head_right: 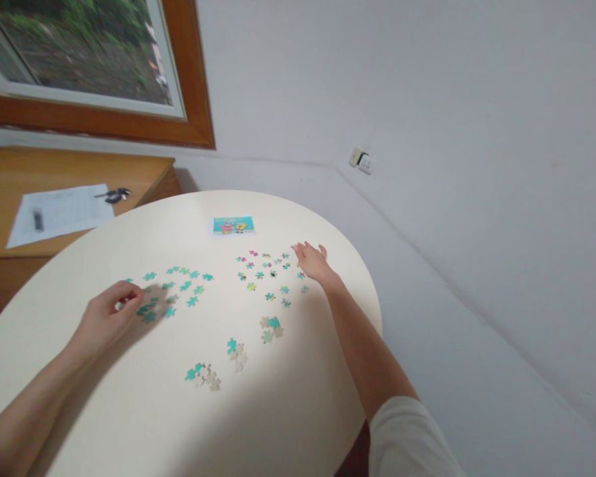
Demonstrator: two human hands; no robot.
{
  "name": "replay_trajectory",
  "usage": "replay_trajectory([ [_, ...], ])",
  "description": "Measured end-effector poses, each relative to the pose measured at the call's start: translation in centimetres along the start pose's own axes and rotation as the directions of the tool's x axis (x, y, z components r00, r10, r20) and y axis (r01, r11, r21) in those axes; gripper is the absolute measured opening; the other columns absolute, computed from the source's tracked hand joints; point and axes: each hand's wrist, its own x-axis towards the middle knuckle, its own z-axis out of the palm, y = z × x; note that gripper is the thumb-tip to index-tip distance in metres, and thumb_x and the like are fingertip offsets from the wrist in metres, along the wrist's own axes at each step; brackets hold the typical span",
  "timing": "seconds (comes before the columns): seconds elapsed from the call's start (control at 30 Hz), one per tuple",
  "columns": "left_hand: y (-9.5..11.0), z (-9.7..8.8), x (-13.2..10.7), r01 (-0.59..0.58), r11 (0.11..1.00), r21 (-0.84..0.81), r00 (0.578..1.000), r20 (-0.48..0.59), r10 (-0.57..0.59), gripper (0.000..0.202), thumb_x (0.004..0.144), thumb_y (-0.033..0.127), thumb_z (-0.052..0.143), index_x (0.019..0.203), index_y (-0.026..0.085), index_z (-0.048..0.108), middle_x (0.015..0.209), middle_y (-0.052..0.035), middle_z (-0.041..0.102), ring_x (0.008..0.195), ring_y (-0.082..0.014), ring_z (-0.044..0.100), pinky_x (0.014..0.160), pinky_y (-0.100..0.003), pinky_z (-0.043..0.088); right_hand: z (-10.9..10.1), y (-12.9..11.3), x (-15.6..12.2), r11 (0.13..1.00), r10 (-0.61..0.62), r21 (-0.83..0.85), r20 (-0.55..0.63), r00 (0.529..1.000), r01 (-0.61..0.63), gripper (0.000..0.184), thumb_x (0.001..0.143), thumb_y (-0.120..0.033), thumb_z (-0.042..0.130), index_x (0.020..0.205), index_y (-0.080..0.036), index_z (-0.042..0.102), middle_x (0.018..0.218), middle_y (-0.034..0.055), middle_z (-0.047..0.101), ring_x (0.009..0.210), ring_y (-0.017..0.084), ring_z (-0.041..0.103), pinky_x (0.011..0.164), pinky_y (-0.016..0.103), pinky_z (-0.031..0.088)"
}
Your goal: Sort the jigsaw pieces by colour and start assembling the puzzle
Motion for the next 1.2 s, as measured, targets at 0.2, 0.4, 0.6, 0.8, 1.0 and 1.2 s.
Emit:
replay_trajectory([
  [0.2, 0.2, -0.2, 0.0, 0.008, 1.000, 0.002, 1.000, 0.016, -0.008, 0.013, 0.064, 0.032, 0.046, 0.054, 0.025, 0.049, 0.060, -0.0025, 0.053, 0.060, -0.0186, 0.045, 0.054, -0.032, 0.037, -0.4, 2.3, -2.0, 0.999, 0.040, -0.008, -0.027, 0.999, -0.040, 0.053, 0.100, -0.037, 0.014, 0.135, -0.018, 0.049, 0.141, 0.0106, 0.049, 0.138, 0.023, 0.035, 0.115, 0.051, 0.012],
  [0.4, 0.1, -0.1, -0.1, 0.006, 1.000, 0.007, 1.000, 0.013, -0.006, 0.014, 0.064, 0.034, 0.045, 0.055, 0.025, 0.050, 0.060, -0.0022, 0.053, 0.060, -0.0188, 0.046, 0.057, -0.032, 0.037, -0.2, 2.7, -3.5, 0.999, 0.012, -0.042, 0.002, 1.000, -0.012, 0.052, 0.100, -0.038, 0.014, 0.133, -0.022, 0.051, 0.143, 0.0081, 0.048, 0.138, 0.023, 0.034, 0.114, 0.053, 0.011],
  [0.6, -0.2, 0.1, 0.0, 0.007, 1.000, 0.007, 1.000, 0.017, -0.008, 0.013, 0.064, 0.033, 0.046, 0.054, 0.024, 0.049, 0.061, -0.0019, 0.053, 0.060, -0.0179, 0.046, 0.056, -0.031, 0.036, -0.4, 1.7, -3.0, 0.998, 0.028, -0.058, 0.011, 1.000, -0.027, 0.050, 0.100, -0.035, 0.016, 0.134, -0.018, 0.049, 0.143, 0.0096, 0.047, 0.138, 0.023, 0.034, 0.114, 0.052, 0.012],
  [0.8, -0.2, -0.1, 0.0, 0.005, 1.000, 0.018, 1.000, 0.015, -0.005, 0.014, 0.065, 0.034, 0.045, 0.055, 0.025, 0.049, 0.061, -0.0025, 0.053, 0.060, -0.0189, 0.046, 0.056, -0.032, 0.036, -0.4, 1.2, -1.5, 0.997, 0.046, -0.069, -0.014, 0.999, -0.047, 0.051, 0.100, -0.034, 0.015, 0.132, -0.016, 0.051, 0.140, 0.0119, 0.050, 0.137, 0.023, 0.037, 0.114, 0.051, 0.014],
  [1.0, 0.0, -0.1, 0.0, 0.012, 1.000, 0.027, 1.000, 0.015, -0.012, 0.015, 0.064, 0.035, 0.042, 0.054, 0.025, 0.048, 0.059, -0.0021, 0.052, 0.060, -0.0182, 0.045, 0.055, -0.031, 0.036, -0.5, 1.5, -2.1, 1.000, 0.008, -0.013, -0.077, 0.997, -0.009, 0.052, 0.099, -0.035, 0.015, 0.133, -0.017, 0.050, 0.142, 0.0108, 0.048, 0.138, 0.023, 0.034, 0.114, 0.052, 0.012],
  [1.2, 0.1, -0.1, 0.1, 0.029, 0.999, 0.045, 0.999, 0.035, -0.031, 0.021, 0.064, 0.040, 0.041, 0.055, 0.023, 0.049, 0.059, -0.0006, 0.052, 0.061, -0.0167, 0.046, 0.055, -0.029, 0.036, -0.9, 1.1, -4.4, 0.997, -0.073, 0.004, -0.076, 0.994, 0.074, 0.052, 0.099, -0.035, 0.015, 0.130, -0.019, 0.053, 0.139, 0.0085, 0.051, 0.138, 0.021, 0.035, 0.115, 0.050, 0.009],
])
